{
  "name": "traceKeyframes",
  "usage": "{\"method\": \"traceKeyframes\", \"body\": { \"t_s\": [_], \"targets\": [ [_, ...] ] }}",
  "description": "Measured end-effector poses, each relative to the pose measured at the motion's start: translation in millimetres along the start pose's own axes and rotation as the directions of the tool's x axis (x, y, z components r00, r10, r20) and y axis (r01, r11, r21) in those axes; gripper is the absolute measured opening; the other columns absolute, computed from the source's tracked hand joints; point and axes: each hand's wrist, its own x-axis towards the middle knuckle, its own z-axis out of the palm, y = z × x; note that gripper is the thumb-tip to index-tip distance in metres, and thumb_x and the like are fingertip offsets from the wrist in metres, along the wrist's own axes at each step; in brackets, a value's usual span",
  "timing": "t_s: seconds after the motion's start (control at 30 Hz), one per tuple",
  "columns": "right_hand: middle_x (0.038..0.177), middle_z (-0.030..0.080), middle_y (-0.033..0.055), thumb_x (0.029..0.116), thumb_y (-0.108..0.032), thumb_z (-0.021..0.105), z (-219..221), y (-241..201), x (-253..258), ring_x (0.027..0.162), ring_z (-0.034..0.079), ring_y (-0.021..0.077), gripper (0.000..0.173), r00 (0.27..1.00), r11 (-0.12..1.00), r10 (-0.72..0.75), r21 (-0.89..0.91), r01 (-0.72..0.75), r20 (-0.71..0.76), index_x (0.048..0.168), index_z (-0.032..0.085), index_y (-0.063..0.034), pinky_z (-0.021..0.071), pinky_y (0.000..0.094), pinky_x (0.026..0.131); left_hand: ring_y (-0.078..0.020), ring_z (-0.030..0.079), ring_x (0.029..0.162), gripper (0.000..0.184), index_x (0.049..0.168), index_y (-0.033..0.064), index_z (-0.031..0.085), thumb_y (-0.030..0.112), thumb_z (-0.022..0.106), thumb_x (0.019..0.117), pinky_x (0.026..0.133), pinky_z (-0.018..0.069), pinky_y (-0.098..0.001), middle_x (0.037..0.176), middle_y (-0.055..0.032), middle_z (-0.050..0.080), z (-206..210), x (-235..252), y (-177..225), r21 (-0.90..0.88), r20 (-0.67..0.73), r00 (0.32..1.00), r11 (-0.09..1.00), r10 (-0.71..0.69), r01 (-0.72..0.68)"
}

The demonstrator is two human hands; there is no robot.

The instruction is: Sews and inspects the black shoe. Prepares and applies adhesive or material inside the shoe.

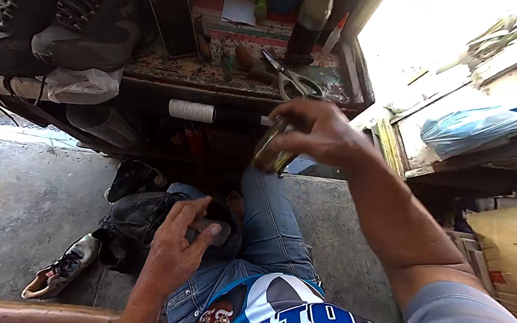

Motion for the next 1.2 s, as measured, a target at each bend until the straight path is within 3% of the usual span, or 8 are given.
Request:
{"method": "traceKeyframes", "body": {
  "t_s": [0.17, 0.4, 0.57, 0.73, 0.97, 1.07, 1.13, 1.2],
  "targets": [
    [0.100, 0.070, -0.0003, 0.0814, -0.036, 0.085, 97.0, -20.0, -32.6, 0.087, 0.068, 0.0057, 0.046, 0.972, 0.992, -0.074, 0.119, 0.048, 0.221, 0.114, 0.069, -0.0091, 0.0609, 0.0280, 0.076, -0.0113, 0.064, 0.117, 0.100, 0.157, 0.0171, 0.040, 0.064, 0.080, 0.0782, 0.095, 0.0586, -0.0340, 0.140, -0.0055, 0.059, 18.5, 7.9, 23.8, -0.023, 0.035, 0.996, 0.997, -0.077, 0.078],
    [0.085, 0.062, 0.0009, 0.1008, -0.060, 0.053, 115.3, -17.0, -45.2, 0.075, 0.061, 0.0105, 0.053, 0.979, 0.956, -0.174, -0.221, 0.195, 0.109, 0.098, 0.072, -0.0104, 0.0492, 0.0303, 0.061, -0.0103, 0.068, 0.098, 0.074, 0.127, 0.0028, 0.065, 0.055, 0.080, 0.0767, 0.085, 0.0583, -0.0305, 0.114, -0.0084, 0.071, 47.8, 5.8, 26.1, 0.166, -0.150, 0.988, 0.986, 0.027, -0.001],
    [0.076, 0.061, 0.0051, 0.1022, -0.040, 0.059, 110.3, -14.1, -51.7, 0.066, 0.058, 0.0108, 0.043, 0.901, 0.897, -0.434, -0.097, 0.432, -0.004, 0.092, 0.073, -0.0014, 0.0458, 0.0273, 0.055, -0.0040, 0.069, 0.090, 0.064, 0.121, 0.0039, 0.066, 0.045, 0.087, 0.0766, 0.078, 0.0609, -0.0236, 0.103, 0.0011, 0.072, 39.3, 6.3, 36.1, -0.219, -0.013, 1.000, 0.975, 0.025, -0.027],
    [0.084, 0.066, 0.0154, 0.0996, -0.038, 0.062, 101.8, -34.9, -59.8, 0.076, 0.064, 0.0171, 0.044, 0.775, 0.771, -0.631, 0.087, 0.631, -0.033, 0.097, 0.072, 0.0052, 0.0513, 0.0289, 0.063, -0.0062, 0.071, 0.078, 0.042, 0.117, 0.0180, 0.070, 0.046, 0.080, 0.0869, 0.067, 0.0615, -0.0242, 0.095, 0.0029, 0.075, 28.1, 4.6, 31.3, -0.816, 0.359, 0.903, 0.549, 0.235, 0.182],
    [0.089, 0.066, 0.0175, 0.1007, -0.038, 0.060, 95.8, -56.9, -72.3, 0.084, 0.065, 0.0220, 0.044, 0.668, 0.662, -0.743, 0.179, 0.727, 0.036, 0.098, 0.072, 0.0042, 0.0525, 0.0309, 0.070, -0.0067, 0.070, 0.099, 0.039, 0.138, 0.0231, 0.062, 0.037, 0.061, 0.1015, 0.079, 0.0585, -0.0227, 0.119, 0.0018, 0.072, 42.5, -2.8, 27.6, -0.863, 0.390, 0.668, -0.001, 0.634, 0.505],
    [0.107, 0.067, 0.0176, 0.0997, -0.037, 0.062, 87.6, -49.2, -72.8, 0.102, 0.064, 0.0214, 0.043, 0.765, 0.775, -0.628, 0.216, 0.595, 0.146, 0.111, 0.073, 0.0025, 0.0541, 0.0321, 0.086, -0.0024, 0.070, 0.089, 0.041, 0.131, 0.0207, 0.066, 0.040, 0.071, 0.0958, 0.075, 0.0586, -0.0201, 0.107, 0.0046, 0.074, 33.6, -2.6, 26.0, -0.893, 0.370, 0.842, 0.402, 0.394, 0.204],
    [0.111, 0.067, 0.0135, 0.0992, -0.052, 0.061, 85.3, -41.8, -72.2, 0.102, 0.064, 0.0173, 0.055, 0.865, 0.880, -0.475, 0.075, 0.469, 0.161, 0.118, 0.070, -0.0014, 0.0559, 0.0310, 0.084, 0.0006, 0.069, 0.089, 0.061, 0.128, 0.0132, 0.064, 0.053, 0.078, 0.0848, 0.077, 0.0603, -0.0202, 0.102, 0.0072, 0.073, 25.3, -1.7, 38.5, -0.543, 0.213, 0.966, 0.840, 0.150, -0.011],
    [0.098, 0.066, 0.0100, 0.1004, -0.059, 0.055, 90.6, -35.0, -72.9, 0.087, 0.064, 0.0163, 0.059, 0.923, 0.926, -0.362, -0.065, 0.372, 0.134, 0.115, 0.070, -0.0035, 0.0535, 0.0327, 0.072, -0.0003, 0.068, 0.081, 0.071, 0.121, 0.0088, 0.066, 0.061, 0.081, 0.0763, 0.071, 0.0608, -0.0230, 0.093, 0.0064, 0.072, 28.3, -4.0, 46.1, -0.231, 0.071, 0.997, 0.973, 0.034, -0.017]
  ]
}}
